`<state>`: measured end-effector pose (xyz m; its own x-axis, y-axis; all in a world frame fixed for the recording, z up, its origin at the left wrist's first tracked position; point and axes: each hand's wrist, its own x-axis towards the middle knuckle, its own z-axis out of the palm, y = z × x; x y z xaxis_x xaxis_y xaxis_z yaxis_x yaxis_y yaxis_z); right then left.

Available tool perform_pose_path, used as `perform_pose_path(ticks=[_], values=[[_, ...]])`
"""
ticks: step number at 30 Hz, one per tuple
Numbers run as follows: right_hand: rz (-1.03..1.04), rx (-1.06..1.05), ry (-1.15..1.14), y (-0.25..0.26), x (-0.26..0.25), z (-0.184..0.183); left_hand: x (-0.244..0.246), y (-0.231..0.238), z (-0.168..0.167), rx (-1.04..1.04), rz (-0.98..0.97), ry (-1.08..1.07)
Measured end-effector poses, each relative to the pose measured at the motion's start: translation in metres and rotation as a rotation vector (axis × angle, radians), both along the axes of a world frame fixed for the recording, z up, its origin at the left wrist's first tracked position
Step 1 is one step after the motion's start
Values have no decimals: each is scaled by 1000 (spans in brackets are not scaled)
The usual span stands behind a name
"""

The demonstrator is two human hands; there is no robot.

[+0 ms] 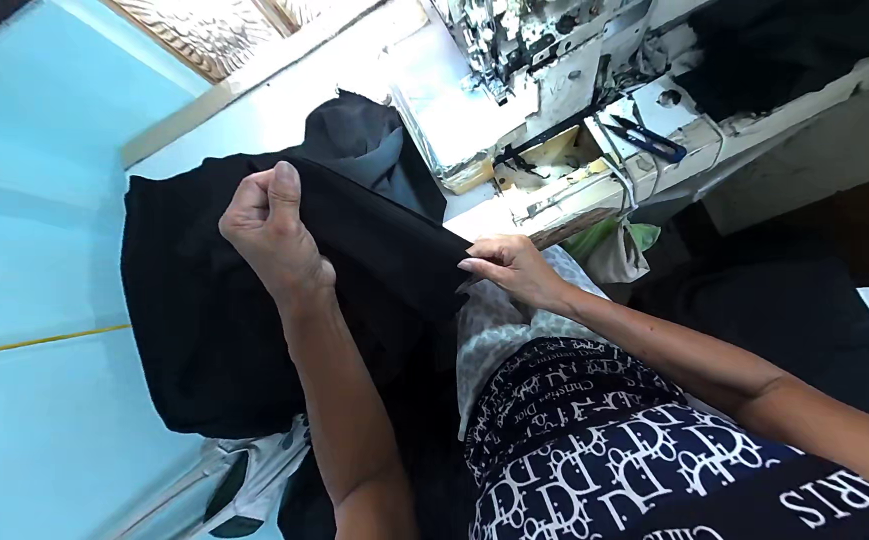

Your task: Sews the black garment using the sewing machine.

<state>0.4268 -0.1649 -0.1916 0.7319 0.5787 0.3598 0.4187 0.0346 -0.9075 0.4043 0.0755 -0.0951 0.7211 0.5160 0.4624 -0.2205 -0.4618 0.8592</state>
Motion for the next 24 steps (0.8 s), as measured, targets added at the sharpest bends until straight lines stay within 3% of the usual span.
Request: perform_pose_path(ticks=[4,9,12,17,21,24], values=[[-168,142,93,4,-8,-1,0,6,-11,-6,17,4],[-224,172,6,2,-18,-2,6,18,-30,42,5,-29],[-239,154,-39,-2,-21,0,10,23,-39,73,-110,-60],[-182,140,-60,-13,-22,11,21,13,-42,-98,-249,-23],[-128,294,89,-36,-24,65,37,-5,-17,-11,-228,-40],[-88,505,92,-61,-17,118,54,-28,32,274,-201,-203]])
